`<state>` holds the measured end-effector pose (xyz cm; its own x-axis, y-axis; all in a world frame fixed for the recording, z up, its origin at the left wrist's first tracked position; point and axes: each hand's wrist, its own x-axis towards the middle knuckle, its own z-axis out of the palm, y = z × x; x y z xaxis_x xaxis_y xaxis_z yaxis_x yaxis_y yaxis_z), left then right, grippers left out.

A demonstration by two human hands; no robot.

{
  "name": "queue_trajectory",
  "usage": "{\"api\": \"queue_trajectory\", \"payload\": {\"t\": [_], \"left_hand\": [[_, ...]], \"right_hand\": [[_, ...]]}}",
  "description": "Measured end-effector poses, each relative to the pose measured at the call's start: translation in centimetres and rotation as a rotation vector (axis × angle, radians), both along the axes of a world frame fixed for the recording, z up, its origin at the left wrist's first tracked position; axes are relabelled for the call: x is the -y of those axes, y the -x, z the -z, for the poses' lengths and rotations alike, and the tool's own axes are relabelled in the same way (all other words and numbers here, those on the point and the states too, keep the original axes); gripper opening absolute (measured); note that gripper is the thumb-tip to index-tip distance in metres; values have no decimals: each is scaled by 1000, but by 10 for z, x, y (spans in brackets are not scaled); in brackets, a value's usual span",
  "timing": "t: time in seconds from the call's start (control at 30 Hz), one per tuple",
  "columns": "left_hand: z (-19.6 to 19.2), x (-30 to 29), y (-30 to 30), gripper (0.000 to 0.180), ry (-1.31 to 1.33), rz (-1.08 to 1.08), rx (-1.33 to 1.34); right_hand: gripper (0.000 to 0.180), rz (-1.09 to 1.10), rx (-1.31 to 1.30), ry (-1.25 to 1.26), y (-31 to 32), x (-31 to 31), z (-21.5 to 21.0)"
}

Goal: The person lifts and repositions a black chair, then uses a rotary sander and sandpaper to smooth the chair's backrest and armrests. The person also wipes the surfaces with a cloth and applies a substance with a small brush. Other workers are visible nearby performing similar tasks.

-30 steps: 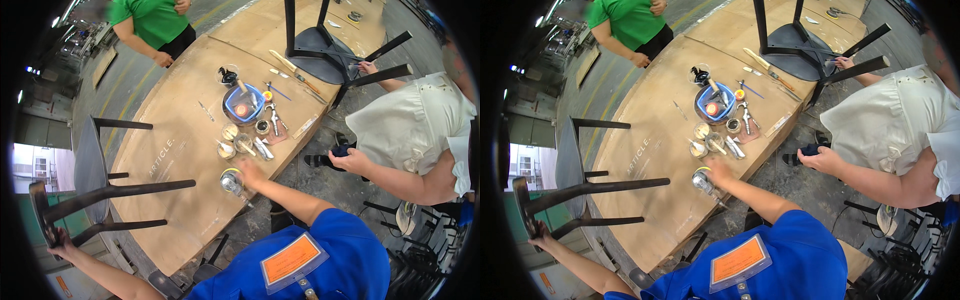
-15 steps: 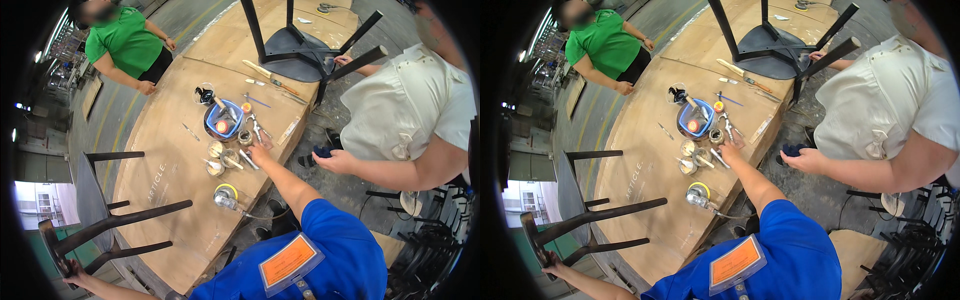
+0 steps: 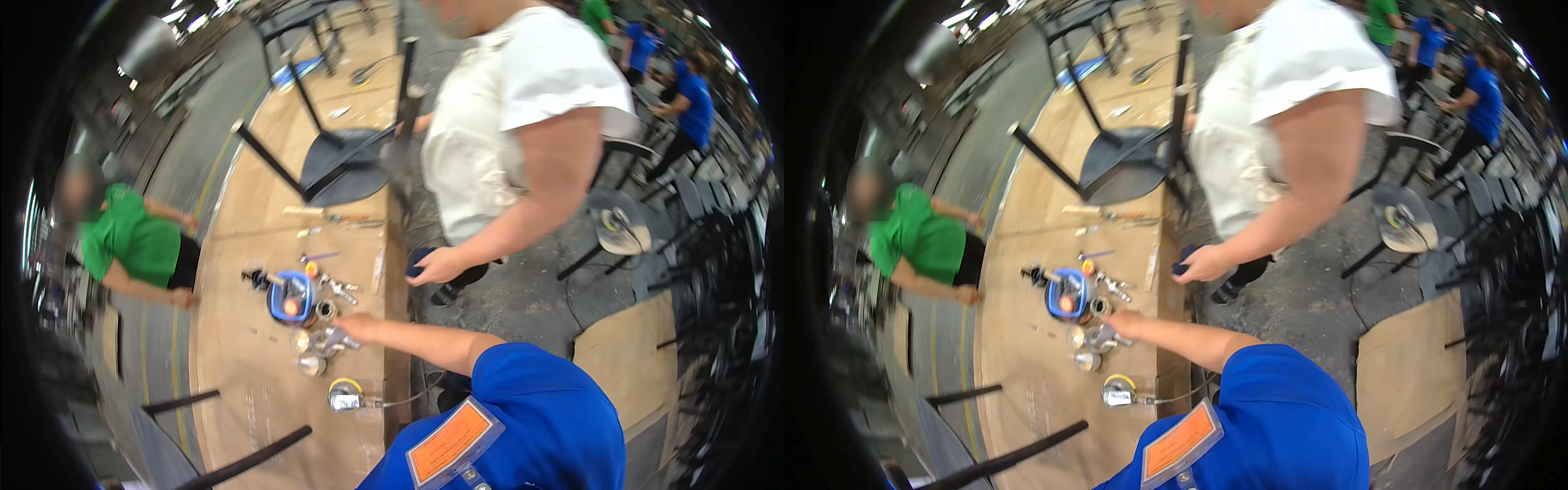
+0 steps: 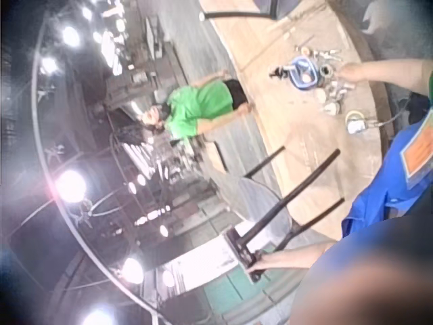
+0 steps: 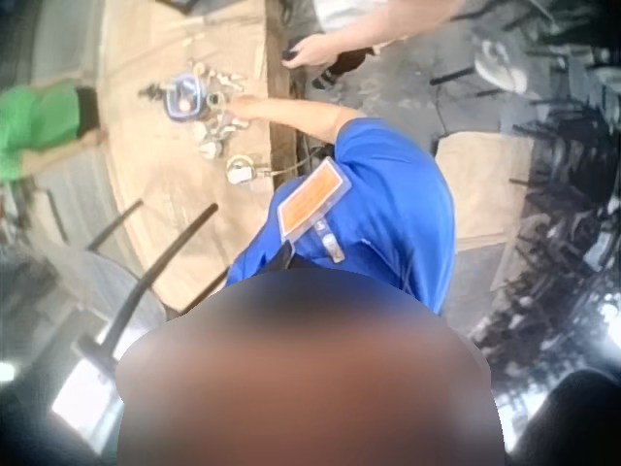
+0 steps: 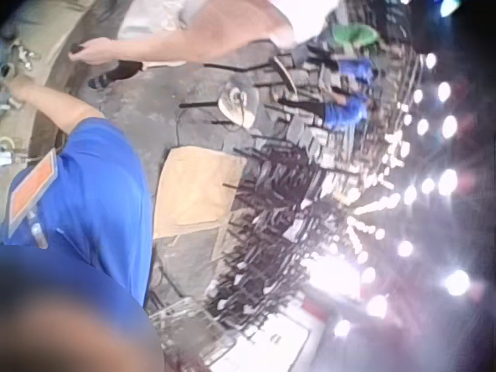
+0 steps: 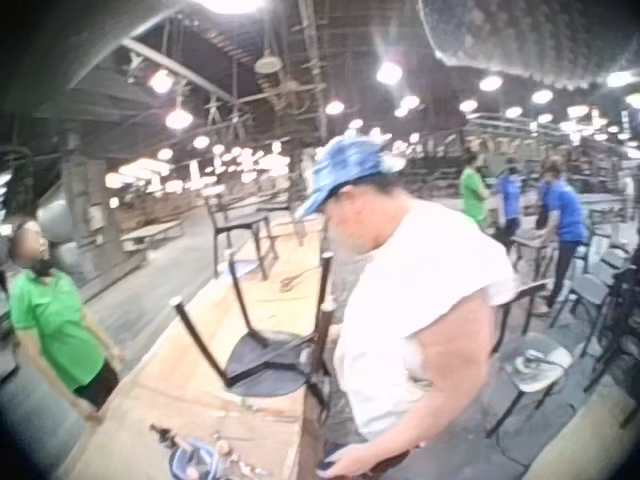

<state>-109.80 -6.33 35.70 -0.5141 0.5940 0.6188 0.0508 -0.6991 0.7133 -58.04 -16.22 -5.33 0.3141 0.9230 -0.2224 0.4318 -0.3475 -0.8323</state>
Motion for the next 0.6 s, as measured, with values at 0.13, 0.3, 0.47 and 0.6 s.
{"api": "queue_trajectory", "payload": {"t": [0.13, 0.3, 0.47, 0.6], "left_hand": [[29, -6, -70, 69, 11, 160, 57], [47, -3, -117, 67, 41, 383, 125], [57, 0, -132, 66, 81, 541, 186], [57, 3, -129, 64, 88, 605, 231]], "right_hand": [[28, -22, 156, -224, 27, 70, -62], [29, -191, 329, -92, 74, 189, -120], [33, -230, 256, 89, 148, 288, -153], [36, -163, 105, -64, 178, 336, -153]]}}
